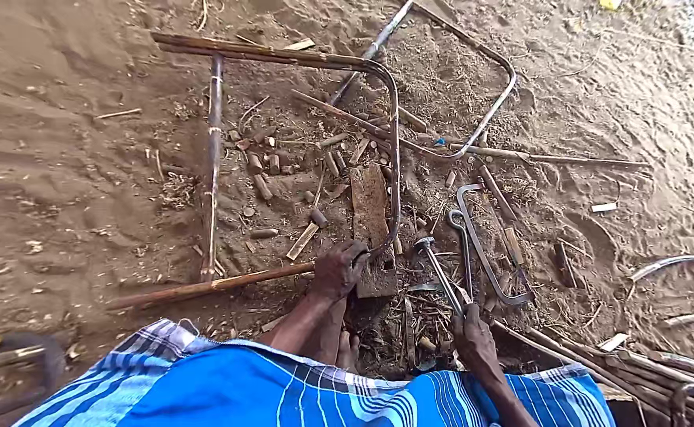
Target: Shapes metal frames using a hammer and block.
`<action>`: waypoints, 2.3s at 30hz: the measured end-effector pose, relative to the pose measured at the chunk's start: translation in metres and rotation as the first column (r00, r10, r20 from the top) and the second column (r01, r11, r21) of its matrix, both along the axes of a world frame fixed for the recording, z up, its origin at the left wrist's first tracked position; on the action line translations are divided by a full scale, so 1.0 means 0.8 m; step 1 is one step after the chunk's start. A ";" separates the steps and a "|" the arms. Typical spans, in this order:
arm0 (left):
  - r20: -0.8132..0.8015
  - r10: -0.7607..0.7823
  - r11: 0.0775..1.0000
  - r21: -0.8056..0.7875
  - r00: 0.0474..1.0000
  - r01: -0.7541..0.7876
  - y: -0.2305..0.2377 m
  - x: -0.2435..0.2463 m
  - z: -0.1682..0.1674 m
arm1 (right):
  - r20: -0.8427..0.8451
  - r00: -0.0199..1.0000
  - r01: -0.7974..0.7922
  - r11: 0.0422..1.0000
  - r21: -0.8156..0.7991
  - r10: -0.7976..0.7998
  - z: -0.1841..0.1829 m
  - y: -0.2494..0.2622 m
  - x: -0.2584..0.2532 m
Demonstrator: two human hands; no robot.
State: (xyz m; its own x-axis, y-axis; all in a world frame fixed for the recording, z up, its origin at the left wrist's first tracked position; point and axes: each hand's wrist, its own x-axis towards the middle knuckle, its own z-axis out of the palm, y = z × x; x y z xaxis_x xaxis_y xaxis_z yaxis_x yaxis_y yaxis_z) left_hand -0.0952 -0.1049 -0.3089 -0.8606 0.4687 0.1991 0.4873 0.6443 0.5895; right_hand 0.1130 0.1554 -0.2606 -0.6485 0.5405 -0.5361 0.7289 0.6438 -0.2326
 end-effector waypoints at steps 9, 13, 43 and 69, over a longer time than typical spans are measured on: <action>-0.023 -0.004 1.000 -0.014 1.000 0.004 0.003 0.004 0.008 | -0.410 0.912 -0.193 0.869 -0.456 -0.013 0.014 -0.042 0.017; -0.050 -0.009 1.000 0.009 0.999 0.010 0.004 0.007 0.001 | -0.184 0.968 -0.222 0.920 -0.323 0.169 0.019 -0.058 -0.001; -0.060 0.056 0.842 -0.533 0.997 -0.079 -0.009 0.023 0.006 | -0.530 0.848 -0.295 0.819 -0.492 -0.013 0.018 -0.057 -0.004; 0.167 0.041 0.812 -0.580 0.985 0.064 -0.010 0.010 0.030 | -0.255 0.967 -0.120 0.834 -0.539 -0.025 0.022 -0.053 -0.018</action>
